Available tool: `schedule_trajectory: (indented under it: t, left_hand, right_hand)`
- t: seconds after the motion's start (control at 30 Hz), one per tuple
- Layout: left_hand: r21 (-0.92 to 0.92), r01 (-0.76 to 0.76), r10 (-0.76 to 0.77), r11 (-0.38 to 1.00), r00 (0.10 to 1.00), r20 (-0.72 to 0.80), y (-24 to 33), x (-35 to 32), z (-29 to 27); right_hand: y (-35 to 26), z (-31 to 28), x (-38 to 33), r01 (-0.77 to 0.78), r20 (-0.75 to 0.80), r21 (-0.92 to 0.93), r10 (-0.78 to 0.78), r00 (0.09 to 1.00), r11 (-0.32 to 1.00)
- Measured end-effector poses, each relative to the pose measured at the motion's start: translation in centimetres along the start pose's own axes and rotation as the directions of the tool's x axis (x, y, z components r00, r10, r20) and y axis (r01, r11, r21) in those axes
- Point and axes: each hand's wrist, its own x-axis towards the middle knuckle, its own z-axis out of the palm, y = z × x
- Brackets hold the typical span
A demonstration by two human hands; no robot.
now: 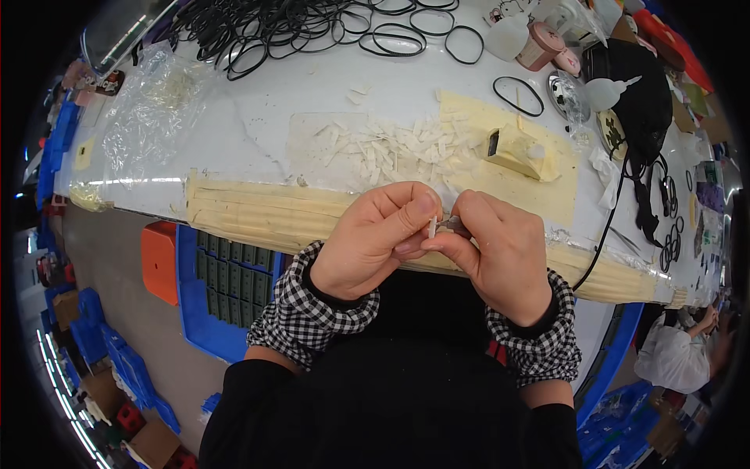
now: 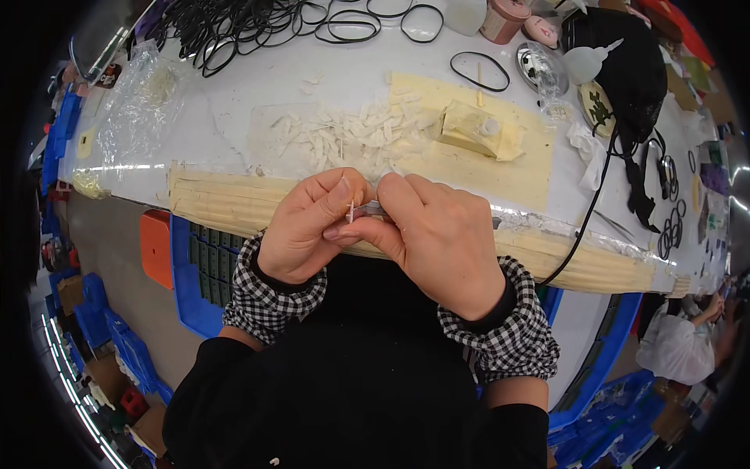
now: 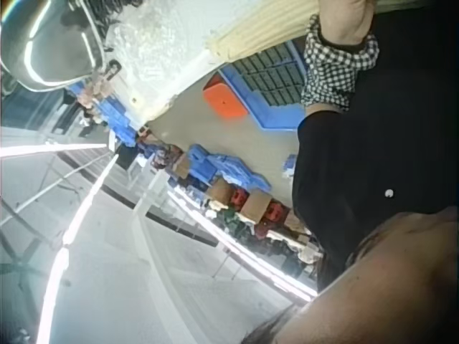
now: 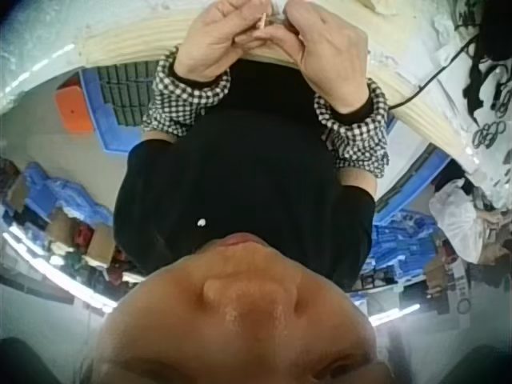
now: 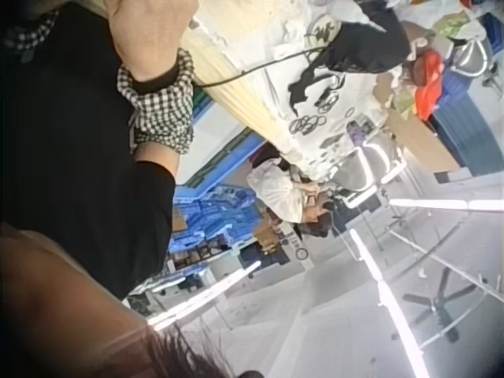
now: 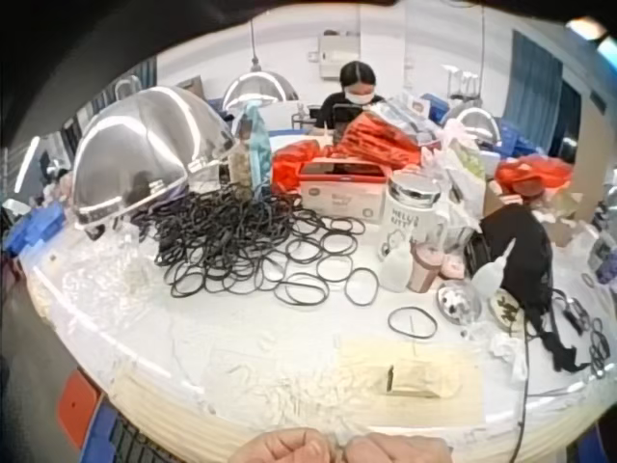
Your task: Removing excess material or burrs from small white plastic components using a precision handheld tool.
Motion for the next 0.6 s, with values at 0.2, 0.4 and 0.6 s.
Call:
schedule_trajectory:
  t: [0.2, 0.4, 0.6]
  left_hand:
    - [0.073, -0.017, 0.018, 0.997, 1.000, -0.013, 0.30, -0.14, 0.22]
    - [0.092, -0.046, 0.049, 0.995, 0.999, -0.022, 0.24, -0.18, 0.07]
    - [0.126, -0.059, 0.064, 0.990, 0.997, -0.038, 0.36, -0.33, 0.25]
  right_hand:
    - [0.00, -0.02, 0.02, 0.014, 0.021, -0.068, -0.013, 1.000, 0.998]
    - [-0.17, 0.04, -0.09, 0.007, 0.028, -0.042, -0.005, 1.000, 0.999]
    - [0.11, 0.13, -0.14, 0.034, -0.001, -0.101, -0.035, 0.999, 0.994]
